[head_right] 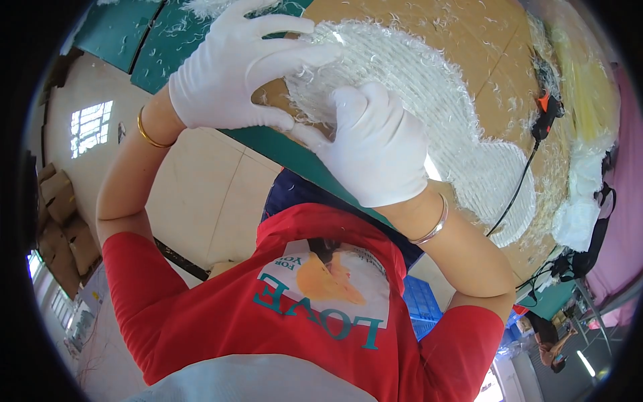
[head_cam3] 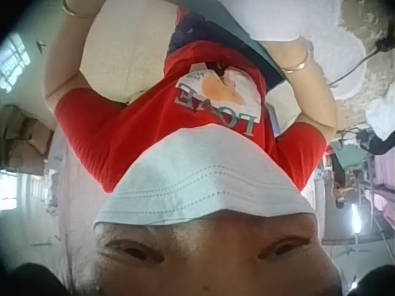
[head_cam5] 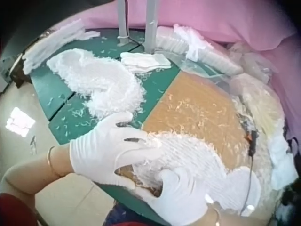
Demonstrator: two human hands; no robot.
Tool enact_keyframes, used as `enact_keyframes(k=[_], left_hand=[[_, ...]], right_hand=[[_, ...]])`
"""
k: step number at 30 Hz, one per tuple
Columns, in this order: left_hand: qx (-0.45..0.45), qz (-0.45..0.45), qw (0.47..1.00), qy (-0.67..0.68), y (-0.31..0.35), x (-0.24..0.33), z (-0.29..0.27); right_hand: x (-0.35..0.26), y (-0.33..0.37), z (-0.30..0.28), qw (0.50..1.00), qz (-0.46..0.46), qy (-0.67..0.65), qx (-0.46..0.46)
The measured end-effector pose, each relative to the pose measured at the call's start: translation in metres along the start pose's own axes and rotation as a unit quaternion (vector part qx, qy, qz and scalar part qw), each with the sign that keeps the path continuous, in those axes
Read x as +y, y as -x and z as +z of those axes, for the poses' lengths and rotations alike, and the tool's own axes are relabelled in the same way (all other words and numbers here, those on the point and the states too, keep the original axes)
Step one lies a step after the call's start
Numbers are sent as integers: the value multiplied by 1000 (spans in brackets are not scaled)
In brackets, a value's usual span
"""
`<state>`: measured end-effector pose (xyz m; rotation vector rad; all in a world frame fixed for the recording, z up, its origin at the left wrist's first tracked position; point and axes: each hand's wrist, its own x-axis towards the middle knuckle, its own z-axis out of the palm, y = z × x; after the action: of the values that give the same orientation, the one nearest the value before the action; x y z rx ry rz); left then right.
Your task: Applying adhesive and synthetic fiber layers to a mustache-shaped template on a manual workstation.
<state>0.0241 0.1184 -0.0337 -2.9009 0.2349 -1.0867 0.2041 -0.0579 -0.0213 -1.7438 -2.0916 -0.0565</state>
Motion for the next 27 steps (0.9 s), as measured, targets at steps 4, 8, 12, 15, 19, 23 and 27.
enact_keyframes(k=[4, 8, 12, 15, 19, 23, 27], left_hand=[[-159, -199, 947, 197, -40, 7, -29], [-99, -86, 986, 103, -26, -7, -10], [-57, -26, 997, 38, -33, -6, -8], [-29, -71, 991, 113, -33, -3, -2], [-146, -134, 972, 130, -39, -1, -18], [-109, -152, 976, 111, -29, 4, -25], [-91, -409, 904, 82, -14, 52, -41]], right_hand=[[4, 2, 2, 997, 66, -18, -38], [-5, -6, -5, 986, 140, -64, -60], [-3, -11, -10, 977, 187, -69, -80], [-1, -15, -17, 924, 308, -198, -107], [-13, -17, -23, 953, 248, -142, -100], [-2, -14, -13, 971, 201, -77, -109], [-8, -13, -32, 989, 106, 66, -74]])
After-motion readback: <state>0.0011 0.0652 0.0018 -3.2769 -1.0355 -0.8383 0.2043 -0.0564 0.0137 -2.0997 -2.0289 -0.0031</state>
